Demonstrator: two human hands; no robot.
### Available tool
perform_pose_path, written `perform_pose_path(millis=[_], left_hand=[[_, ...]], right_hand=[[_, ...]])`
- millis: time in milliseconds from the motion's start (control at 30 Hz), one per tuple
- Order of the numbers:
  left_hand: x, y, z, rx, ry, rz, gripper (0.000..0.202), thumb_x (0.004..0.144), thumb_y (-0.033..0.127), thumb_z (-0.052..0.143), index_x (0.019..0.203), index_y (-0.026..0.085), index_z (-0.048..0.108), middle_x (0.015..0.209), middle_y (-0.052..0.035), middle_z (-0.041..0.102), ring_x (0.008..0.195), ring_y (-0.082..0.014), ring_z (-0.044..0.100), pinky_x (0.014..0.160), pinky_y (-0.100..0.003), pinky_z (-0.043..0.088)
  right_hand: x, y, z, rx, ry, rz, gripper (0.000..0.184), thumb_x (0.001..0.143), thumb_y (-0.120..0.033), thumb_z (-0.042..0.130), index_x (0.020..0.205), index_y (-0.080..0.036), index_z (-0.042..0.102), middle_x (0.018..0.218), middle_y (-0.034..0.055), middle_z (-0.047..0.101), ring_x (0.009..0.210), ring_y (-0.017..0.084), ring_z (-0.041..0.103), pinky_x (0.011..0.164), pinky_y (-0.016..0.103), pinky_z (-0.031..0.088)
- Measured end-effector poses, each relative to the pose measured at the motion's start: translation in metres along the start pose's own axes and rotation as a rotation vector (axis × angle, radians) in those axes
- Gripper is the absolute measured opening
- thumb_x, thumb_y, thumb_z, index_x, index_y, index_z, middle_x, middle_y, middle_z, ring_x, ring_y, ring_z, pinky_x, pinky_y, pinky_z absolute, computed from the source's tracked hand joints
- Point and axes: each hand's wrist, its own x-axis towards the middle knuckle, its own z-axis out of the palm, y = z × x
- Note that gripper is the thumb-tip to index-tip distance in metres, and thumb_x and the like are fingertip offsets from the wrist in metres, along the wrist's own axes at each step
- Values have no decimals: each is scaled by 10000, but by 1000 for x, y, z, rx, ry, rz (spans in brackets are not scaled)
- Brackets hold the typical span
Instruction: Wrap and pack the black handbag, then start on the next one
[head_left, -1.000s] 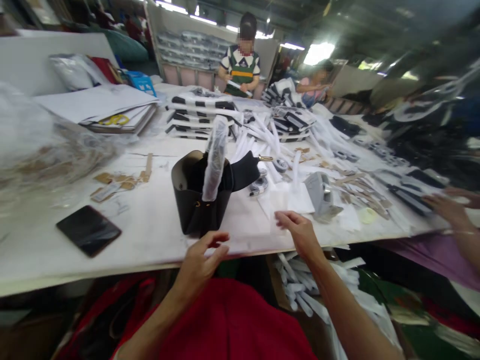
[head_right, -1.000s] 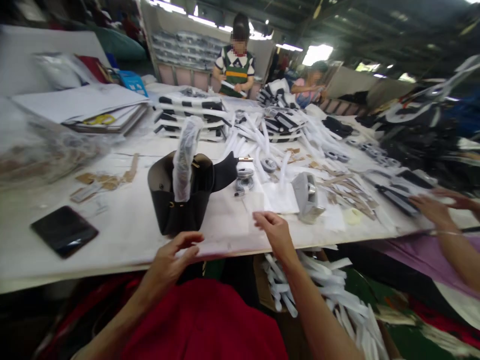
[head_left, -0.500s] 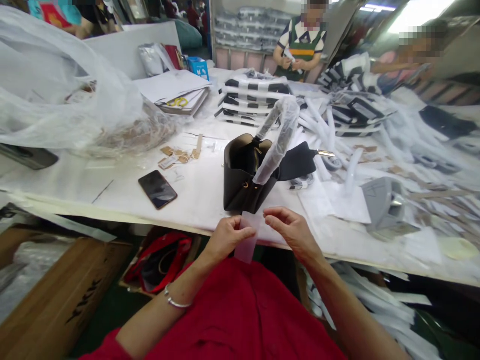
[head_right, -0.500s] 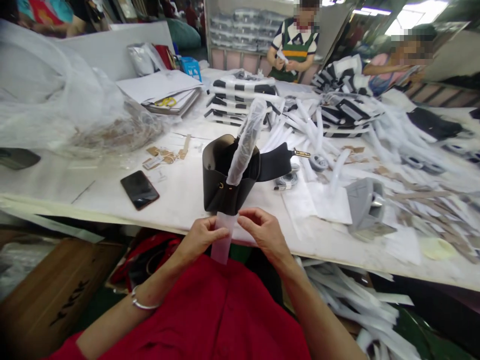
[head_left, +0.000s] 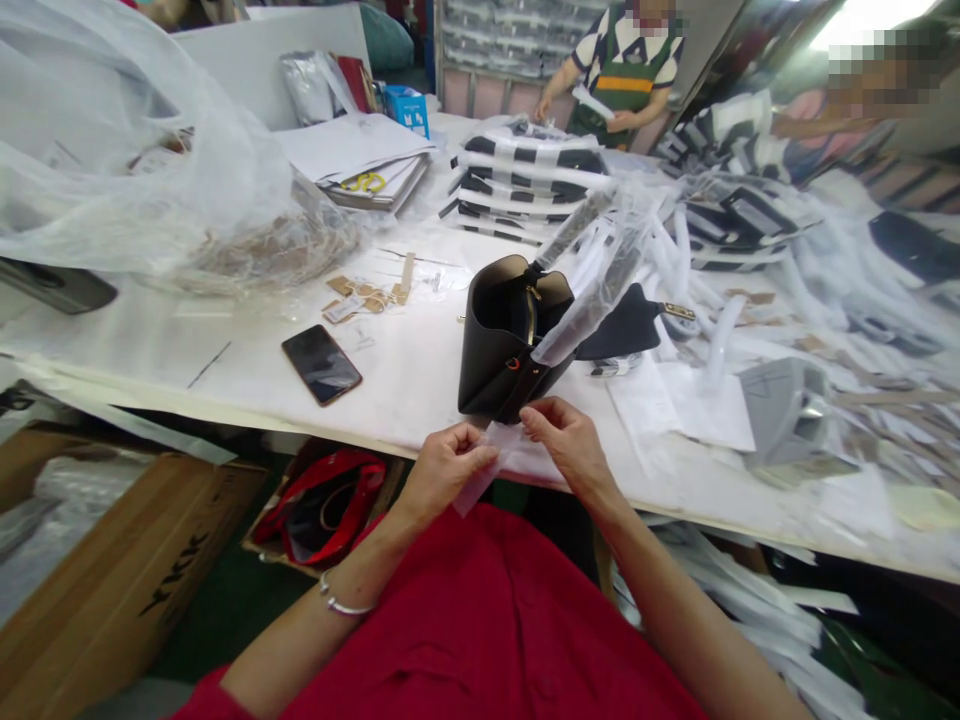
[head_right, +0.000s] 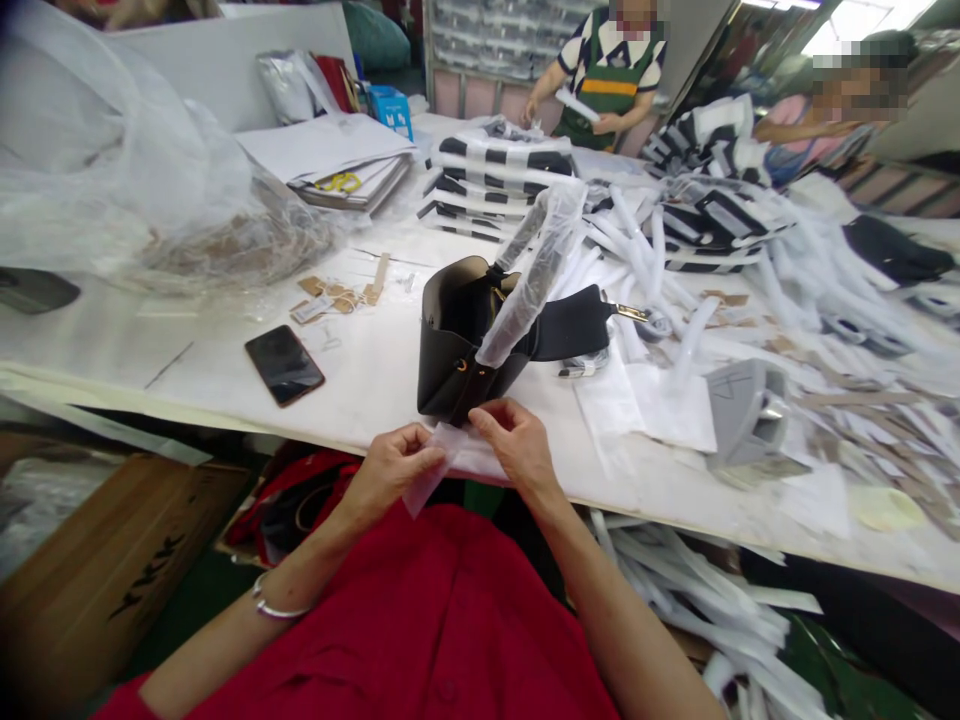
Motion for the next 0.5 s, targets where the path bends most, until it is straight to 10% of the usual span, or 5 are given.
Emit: perform_pose_path(millis=[500], left_hand=[[-8, -29, -39, 163, 91, 85, 297, 723, 442, 735, 702, 160, 642, 629, 25, 589, 597, -105, 479, 559, -214, 379]], right_hand=[[30, -27, 3, 357, -368, 159, 388, 622, -493, 856, 688, -164, 662, 598, 16, 663, 523, 126, 599, 492, 233, 497]])
